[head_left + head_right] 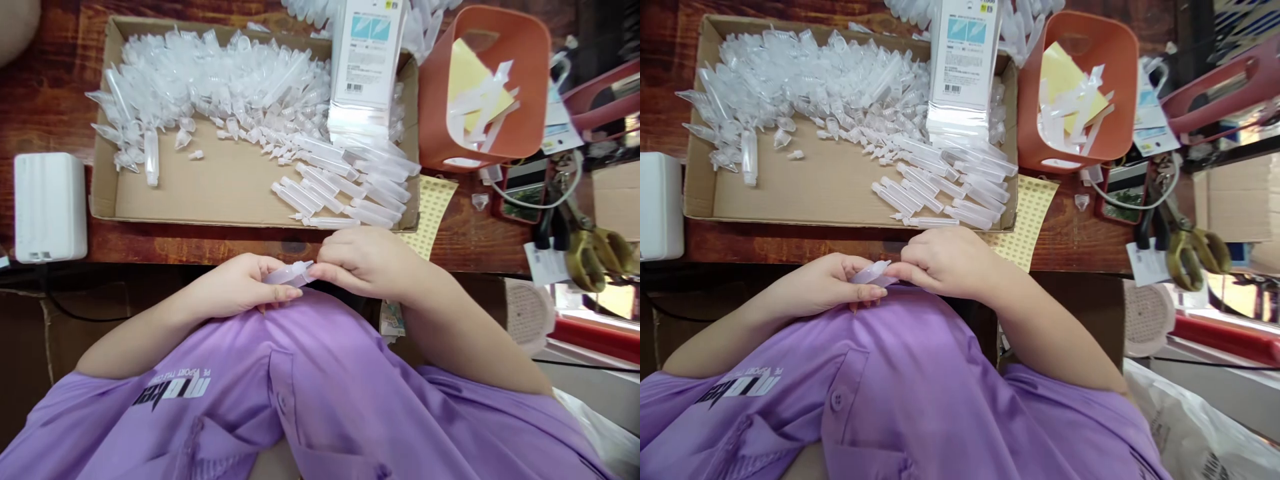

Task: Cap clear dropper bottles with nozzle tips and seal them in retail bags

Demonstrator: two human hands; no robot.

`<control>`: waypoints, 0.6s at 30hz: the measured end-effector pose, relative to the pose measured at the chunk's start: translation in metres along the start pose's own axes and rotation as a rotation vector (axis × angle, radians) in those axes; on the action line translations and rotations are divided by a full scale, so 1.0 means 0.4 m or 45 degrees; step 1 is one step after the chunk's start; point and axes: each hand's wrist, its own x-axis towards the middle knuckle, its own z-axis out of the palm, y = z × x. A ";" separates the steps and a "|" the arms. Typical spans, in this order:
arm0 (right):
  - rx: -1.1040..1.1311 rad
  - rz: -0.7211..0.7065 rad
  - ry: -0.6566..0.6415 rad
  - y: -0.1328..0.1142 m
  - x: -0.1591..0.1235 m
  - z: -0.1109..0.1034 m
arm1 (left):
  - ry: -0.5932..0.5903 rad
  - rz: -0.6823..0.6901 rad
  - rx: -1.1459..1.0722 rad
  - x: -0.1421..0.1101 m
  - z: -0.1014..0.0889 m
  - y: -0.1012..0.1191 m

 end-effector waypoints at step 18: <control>-0.143 -0.035 0.270 0.020 -0.026 0.007 | 0.503 0.554 1.527 0.025 0.028 0.060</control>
